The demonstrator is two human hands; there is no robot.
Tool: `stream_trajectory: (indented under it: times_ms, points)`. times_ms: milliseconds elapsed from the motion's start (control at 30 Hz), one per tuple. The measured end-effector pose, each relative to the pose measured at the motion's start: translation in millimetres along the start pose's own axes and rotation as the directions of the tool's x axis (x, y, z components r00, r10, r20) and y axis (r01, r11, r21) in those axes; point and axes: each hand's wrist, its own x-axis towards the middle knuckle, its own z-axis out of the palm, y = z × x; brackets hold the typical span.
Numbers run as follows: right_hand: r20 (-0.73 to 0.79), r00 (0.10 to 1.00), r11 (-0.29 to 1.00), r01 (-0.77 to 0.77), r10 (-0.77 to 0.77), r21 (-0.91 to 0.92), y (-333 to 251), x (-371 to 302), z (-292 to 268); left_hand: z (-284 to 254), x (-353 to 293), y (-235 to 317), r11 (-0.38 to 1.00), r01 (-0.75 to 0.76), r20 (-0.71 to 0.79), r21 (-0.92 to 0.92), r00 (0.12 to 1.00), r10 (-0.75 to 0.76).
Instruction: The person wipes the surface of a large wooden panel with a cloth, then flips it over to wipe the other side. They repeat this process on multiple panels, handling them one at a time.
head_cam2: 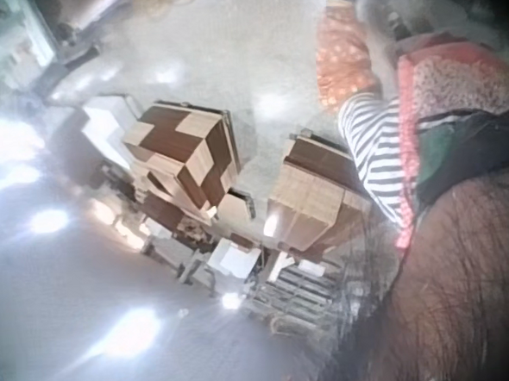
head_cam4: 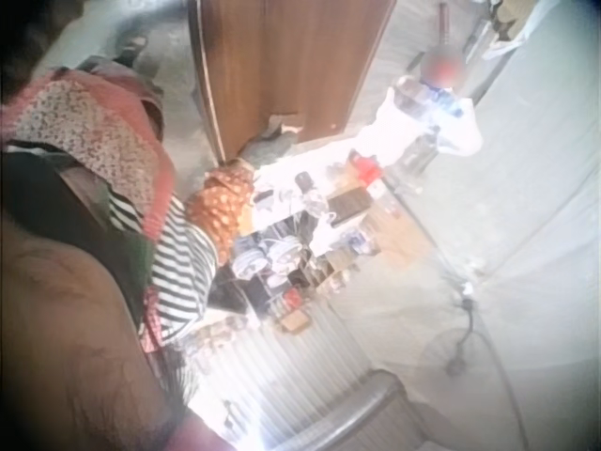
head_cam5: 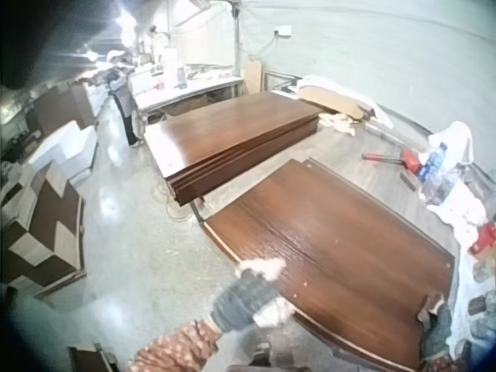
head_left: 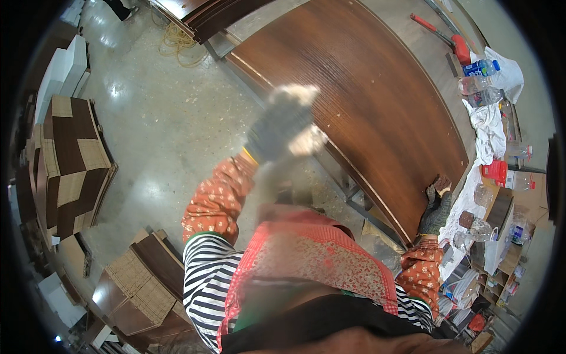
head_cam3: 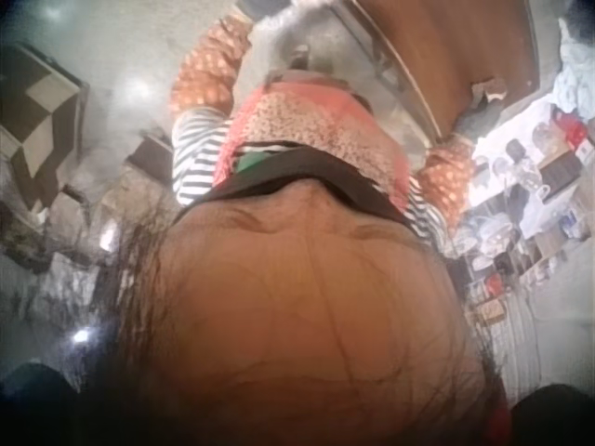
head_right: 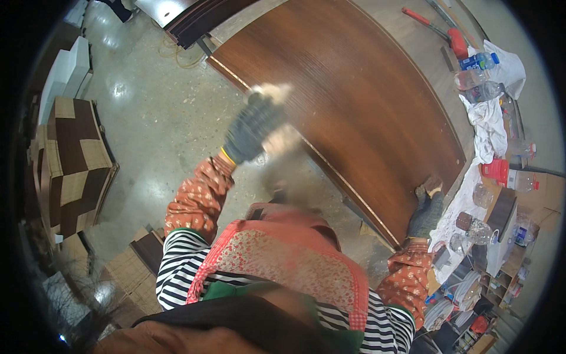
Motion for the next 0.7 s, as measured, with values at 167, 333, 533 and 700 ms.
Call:
stream_trajectory:
  times_ms: [167, 333, 533, 700]
  points:
    - [-0.015, 0.999, 0.993, -0.034, 0.036, 0.111, 3, -1, 4, -36, 12, -116, 0.936, 0.171, -0.226, 0.306, 0.969, -0.103]
    - [-0.037, 0.999, 0.998, 0.023, -0.021, 0.054, 8, -1, 3, 8, 9, -30, 0.981, 0.165, -0.297, -0.103, 0.936, -0.189]
    - [-0.019, 0.999, 0.995, 0.043, -0.042, 0.089, 15, 1, -4, 18, -9, -1, 0.894, 0.334, 0.124, -0.299, 0.942, -0.311]
    - [-0.037, 0.999, 0.984, -0.004, 0.011, 0.177, 16, 1, -2, -43, 24, -117, 0.944, 0.241, -0.053, 0.226, 0.971, -0.235]
